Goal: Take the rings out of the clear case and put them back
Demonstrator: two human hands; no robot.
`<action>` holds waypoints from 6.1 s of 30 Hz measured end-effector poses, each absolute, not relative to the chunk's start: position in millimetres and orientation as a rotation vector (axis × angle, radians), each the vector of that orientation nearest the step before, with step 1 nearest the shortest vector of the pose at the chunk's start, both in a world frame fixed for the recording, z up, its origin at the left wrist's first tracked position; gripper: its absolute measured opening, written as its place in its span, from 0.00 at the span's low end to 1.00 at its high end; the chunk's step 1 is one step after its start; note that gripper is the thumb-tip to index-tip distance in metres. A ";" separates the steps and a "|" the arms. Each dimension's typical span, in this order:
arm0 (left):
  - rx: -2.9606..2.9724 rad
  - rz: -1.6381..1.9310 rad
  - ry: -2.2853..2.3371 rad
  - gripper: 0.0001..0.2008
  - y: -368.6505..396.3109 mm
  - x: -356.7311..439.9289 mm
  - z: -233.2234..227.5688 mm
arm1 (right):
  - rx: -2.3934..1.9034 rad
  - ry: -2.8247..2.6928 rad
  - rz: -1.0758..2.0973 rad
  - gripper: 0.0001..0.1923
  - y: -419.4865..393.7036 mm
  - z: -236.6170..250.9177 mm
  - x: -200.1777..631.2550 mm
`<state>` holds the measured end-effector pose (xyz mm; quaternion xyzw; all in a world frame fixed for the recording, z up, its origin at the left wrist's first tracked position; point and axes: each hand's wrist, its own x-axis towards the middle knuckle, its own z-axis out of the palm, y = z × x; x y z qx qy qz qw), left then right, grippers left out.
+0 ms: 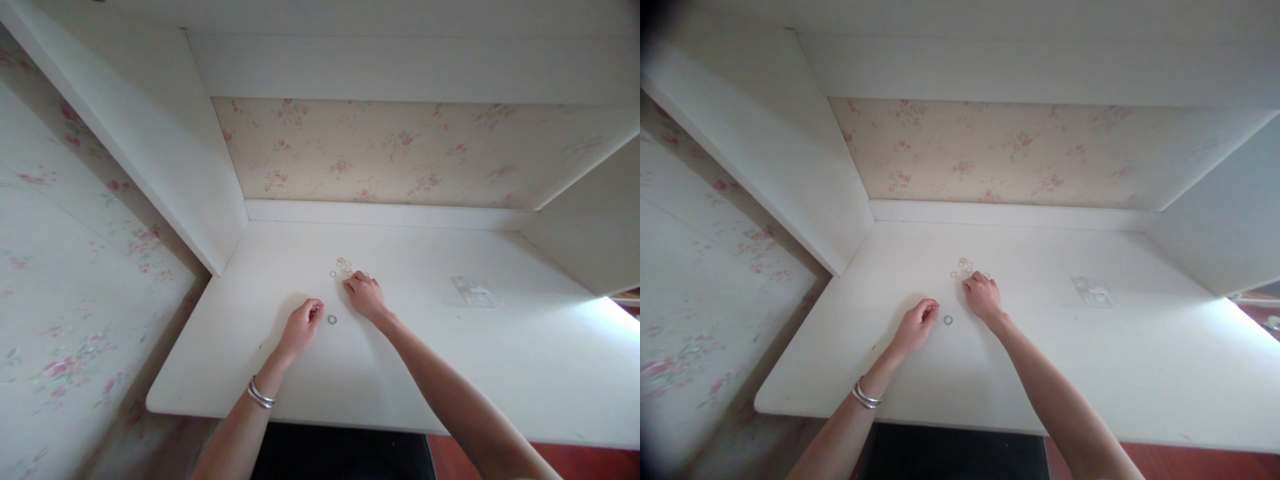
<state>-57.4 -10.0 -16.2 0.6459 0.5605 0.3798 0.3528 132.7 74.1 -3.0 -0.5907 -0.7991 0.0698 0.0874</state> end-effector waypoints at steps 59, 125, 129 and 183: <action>1.478 1.018 1.435 0.13 -6.9 -57.9 -13.5 | -1.352 -2.286 0.349 0.13 -18.4 -26.3 121.7; 2.504 0.613 1.358 0.11 -13.7 -44.4 -20.8 | -1.446 -1.700 0.748 0.13 -35.2 -25.1 153.1; 2.492 0.625 1.356 0.11 -13.9 -44.3 -20.3 | -1.434 -1.701 0.750 0.13 -35.6 -23.5 153.4; 1.755 1.109 1.557 0.10 2.3 -64.7 -17.8 | -1.351 -2.276 0.421 0.16 -19.7 -24.2 127.9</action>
